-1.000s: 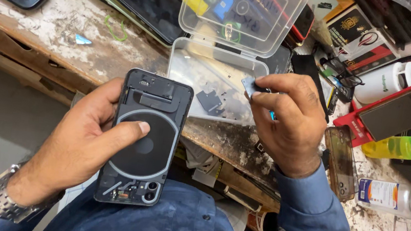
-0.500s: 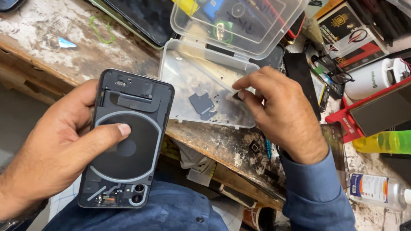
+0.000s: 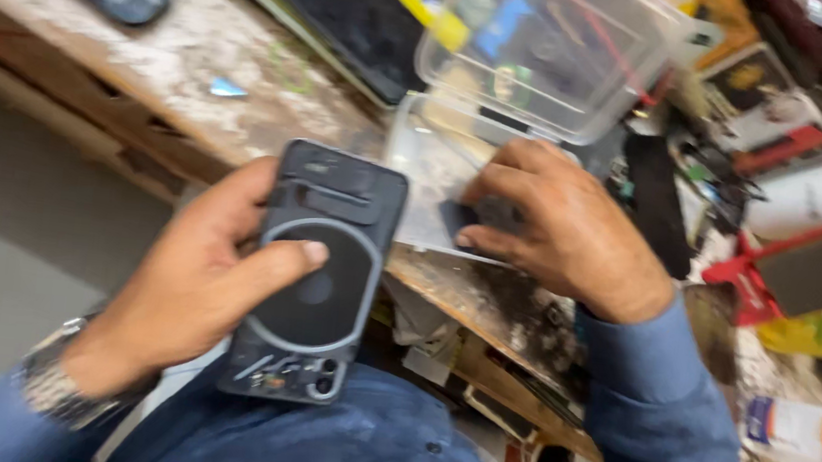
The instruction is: The person disassembles the back of a smartphone using a screwdriver and tweezers. They remove screws, lift a metal shield, and detach a small black component from the upper interior. The person then places the removed parts into a plastic container and reattaches the component to the phone.
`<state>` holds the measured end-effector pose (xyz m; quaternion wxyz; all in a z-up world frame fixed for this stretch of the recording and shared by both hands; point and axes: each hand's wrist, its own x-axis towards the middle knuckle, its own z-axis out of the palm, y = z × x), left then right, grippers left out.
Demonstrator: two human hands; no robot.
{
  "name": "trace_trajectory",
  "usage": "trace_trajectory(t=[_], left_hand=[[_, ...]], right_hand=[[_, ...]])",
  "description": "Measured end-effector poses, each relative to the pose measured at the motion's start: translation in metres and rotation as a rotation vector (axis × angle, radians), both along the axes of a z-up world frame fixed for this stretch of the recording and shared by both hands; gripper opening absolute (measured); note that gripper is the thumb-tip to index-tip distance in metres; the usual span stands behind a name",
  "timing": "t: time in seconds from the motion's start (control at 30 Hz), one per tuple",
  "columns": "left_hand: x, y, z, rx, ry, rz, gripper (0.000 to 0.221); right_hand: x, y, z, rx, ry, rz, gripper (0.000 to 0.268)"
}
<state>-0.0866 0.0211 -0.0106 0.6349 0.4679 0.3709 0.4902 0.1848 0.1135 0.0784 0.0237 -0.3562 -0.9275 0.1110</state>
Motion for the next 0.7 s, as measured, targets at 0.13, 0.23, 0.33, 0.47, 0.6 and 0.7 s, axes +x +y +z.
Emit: trace_trajectory(t=[0.13, 0.23, 0.33, 0.47, 0.6, 0.7], left_hand=[[0.0013, 0.0003, 0.0023, -0.026, -0.07, -0.027, 0.048], [0.0024, 0.001, 0.0023, -0.038, -0.057, -0.039, 0.048], [0.0031, 0.0006, 0.0013, -0.039, -0.053, -0.04, 0.047], [0.0043, 0.0, 0.0007, -0.041, -0.064, -0.042, 0.047], [0.0049, 0.0002, 0.001, -0.047, -0.053, -0.032, 0.046], [0.0036, -0.0006, 0.001, -0.035, -0.075, -0.038, 0.046]], right_hand=[[-0.0041, -0.0018, -0.0012, -0.038, 0.006, -0.074, 0.031], [-0.0027, -0.0018, 0.0003, -0.071, -0.017, -0.107, 0.028], [-0.0004, 0.0018, 0.0037, -0.118, -0.025, -0.06, 0.034], [0.0005, 0.0002, 0.0044, -0.094, -0.022, 0.003, 0.038], [-0.001, -0.0001, 0.0043, -0.096, -0.028, -0.01, 0.033], [0.0023, 0.0038, 0.0013, -0.112, -0.043, -0.015, 0.033]])
